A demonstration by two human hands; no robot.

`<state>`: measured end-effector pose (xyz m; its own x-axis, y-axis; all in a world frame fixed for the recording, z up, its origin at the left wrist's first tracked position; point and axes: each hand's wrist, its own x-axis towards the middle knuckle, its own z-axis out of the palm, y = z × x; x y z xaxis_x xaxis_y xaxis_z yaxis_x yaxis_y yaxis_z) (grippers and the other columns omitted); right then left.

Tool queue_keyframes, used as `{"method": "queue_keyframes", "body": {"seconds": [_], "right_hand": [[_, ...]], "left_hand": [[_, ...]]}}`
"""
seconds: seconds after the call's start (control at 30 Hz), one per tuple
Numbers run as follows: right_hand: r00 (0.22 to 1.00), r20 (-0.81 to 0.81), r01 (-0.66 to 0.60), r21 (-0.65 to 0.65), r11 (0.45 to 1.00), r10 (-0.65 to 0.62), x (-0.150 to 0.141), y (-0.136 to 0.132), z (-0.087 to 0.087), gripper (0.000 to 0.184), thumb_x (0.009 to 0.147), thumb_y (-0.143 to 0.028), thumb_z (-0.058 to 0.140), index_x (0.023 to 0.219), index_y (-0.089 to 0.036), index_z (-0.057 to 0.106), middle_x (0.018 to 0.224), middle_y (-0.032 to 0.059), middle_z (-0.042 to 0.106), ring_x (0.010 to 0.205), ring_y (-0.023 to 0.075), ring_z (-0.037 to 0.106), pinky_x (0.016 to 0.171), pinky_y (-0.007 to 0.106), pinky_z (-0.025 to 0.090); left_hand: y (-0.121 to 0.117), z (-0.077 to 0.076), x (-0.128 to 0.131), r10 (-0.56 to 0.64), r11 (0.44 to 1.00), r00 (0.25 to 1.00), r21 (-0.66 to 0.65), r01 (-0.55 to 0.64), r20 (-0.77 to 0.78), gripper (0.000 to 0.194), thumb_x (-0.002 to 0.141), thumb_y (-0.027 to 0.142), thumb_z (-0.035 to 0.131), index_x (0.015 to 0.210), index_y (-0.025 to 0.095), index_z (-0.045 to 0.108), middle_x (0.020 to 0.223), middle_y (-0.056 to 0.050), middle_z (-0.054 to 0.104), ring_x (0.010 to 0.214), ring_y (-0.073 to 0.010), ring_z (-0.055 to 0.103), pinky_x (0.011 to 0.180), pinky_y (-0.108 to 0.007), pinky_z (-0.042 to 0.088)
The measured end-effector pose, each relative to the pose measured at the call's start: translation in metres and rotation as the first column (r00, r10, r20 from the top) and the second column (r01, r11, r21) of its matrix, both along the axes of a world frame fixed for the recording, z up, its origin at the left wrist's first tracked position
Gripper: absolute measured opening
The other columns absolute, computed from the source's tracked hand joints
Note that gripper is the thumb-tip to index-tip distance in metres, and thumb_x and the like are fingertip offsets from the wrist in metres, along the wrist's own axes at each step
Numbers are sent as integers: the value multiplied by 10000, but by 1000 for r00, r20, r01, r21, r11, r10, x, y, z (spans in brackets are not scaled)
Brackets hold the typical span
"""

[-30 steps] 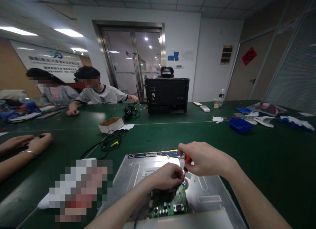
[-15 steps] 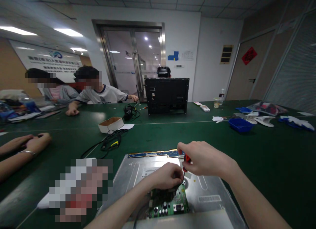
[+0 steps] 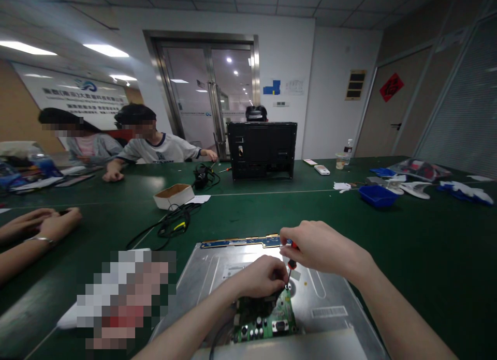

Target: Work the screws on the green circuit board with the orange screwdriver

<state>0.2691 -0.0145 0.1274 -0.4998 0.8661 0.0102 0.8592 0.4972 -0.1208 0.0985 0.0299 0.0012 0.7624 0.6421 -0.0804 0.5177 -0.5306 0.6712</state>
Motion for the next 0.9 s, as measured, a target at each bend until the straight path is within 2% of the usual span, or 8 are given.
{"method": "queue_keyframes", "body": {"seconds": [0.07,0.27,0.43,0.53,0.63,0.77,0.83,0.9], "right_hand": [[999,-3,-41,10,999,41,3,-1,-1,199,868,-307,513,1025,-232,610,841,36,701,742,205,633,544,269,330],[994,-31,-105,-54,993,104,11,-1,-2,366,748,-211,617,1106,-234,545,902,29,700,797,206,628,568,260,345],[999,-21,-44,-26,999,44,5,-1,-1,401,796,-431,626,1138,-227,580,953,64,708,834,239,646,592,280,394],[1000,8,16,14,1000,-17,2,-2,0,377,841,-464,573,1142,-240,611,936,70,718,824,254,660,601,293,412],[999,19,30,11,999,-30,1,-2,1,358,910,-495,455,1057,-237,654,858,62,723,784,251,669,578,292,405],[999,42,24,1,1000,-24,2,-2,1,281,919,-393,449,932,-219,669,834,58,720,776,239,664,571,287,392],[999,35,19,5,1000,-20,2,-2,0,205,872,-313,506,986,-219,648,843,56,717,774,232,657,579,284,391],[1000,10,7,-1,1000,-7,3,-2,-1,247,815,-258,552,1052,-218,612,864,55,711,775,228,647,578,280,385]], "left_hand": [[0,-1,0,-1,1000,1000,-17,1,0,135,695,89,565,759,159,660,687,18,634,652,-143,561,599,-205,408],[-1,0,0,12,1000,1000,-21,-12,9,156,692,92,554,781,157,665,697,16,643,652,-147,572,609,-207,419],[-1,0,0,-14,1000,999,-27,15,51,167,683,71,537,763,167,647,693,23,626,663,-146,567,628,-210,422],[-2,3,0,-11,1000,999,-4,11,36,164,687,74,545,769,173,647,699,23,617,668,-145,559,622,-211,412],[-4,4,0,0,999,1000,35,0,14,146,692,82,556,751,173,654,742,11,628,705,-151,564,629,-213,403],[-3,3,0,14,1000,1000,12,-14,15,126,700,88,563,744,162,655,711,12,621,666,-144,555,606,-210,395],[-3,2,0,16,1000,999,-12,-16,29,127,694,81,566,749,157,652,682,17,612,642,-139,548,590,-205,391],[-2,0,0,17,999,999,-28,-16,35,136,690,74,568,759,156,652,653,25,604,616,-133,540,575,-200,388]]}}
